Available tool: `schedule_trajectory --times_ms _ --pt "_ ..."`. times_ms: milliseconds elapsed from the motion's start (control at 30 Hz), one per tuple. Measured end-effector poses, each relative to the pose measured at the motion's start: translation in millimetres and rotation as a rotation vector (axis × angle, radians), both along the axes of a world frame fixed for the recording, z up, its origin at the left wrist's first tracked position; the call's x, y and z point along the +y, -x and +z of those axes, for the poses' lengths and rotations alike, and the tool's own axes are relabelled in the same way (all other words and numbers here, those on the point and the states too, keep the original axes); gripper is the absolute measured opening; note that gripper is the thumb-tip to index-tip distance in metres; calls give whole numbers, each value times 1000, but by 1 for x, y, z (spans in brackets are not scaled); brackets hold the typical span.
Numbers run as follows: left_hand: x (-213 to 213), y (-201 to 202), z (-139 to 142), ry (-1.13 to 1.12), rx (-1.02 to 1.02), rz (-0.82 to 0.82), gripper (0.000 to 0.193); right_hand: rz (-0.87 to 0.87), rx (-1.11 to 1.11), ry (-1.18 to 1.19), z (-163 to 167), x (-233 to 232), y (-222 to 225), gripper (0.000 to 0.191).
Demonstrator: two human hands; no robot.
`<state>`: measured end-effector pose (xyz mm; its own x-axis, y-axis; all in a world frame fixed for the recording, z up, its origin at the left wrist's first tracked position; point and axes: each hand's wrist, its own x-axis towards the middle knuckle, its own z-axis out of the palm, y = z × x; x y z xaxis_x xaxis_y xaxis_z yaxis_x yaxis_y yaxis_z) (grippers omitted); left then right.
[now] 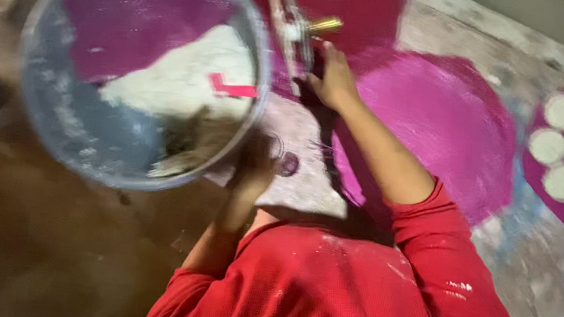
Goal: The person scoops dough from a large basin into a handheld press, squeezes the press to extrude a round rice-cake disc onto a pink tray, and repeats, filling trays with discs. They occasionally scrape dough from the press and reposition discs on the trays by hand.
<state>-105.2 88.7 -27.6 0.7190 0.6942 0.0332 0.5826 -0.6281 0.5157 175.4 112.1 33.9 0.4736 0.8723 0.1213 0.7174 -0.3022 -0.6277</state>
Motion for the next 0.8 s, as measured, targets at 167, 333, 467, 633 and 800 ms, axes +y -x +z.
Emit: schedule_trajectory --times_ms 167,333,467,633,800 --pt "4 -4 -13 75 62 -32 55 -152 7 298 -3 36 51 128" --pt "-1 -12 -20 84 -4 -91 45 -113 -179 -42 -9 37 36 120" --pt "-4 -17 -9 91 -81 -120 37 -169 181 67 4 31 13 72" --pt "-5 -25 -8 57 -64 -110 59 -348 771 -265 21 -32 -9 68" --pt "4 -39 -22 -49 147 -117 24 -172 533 -551 24 -161 -12 47"
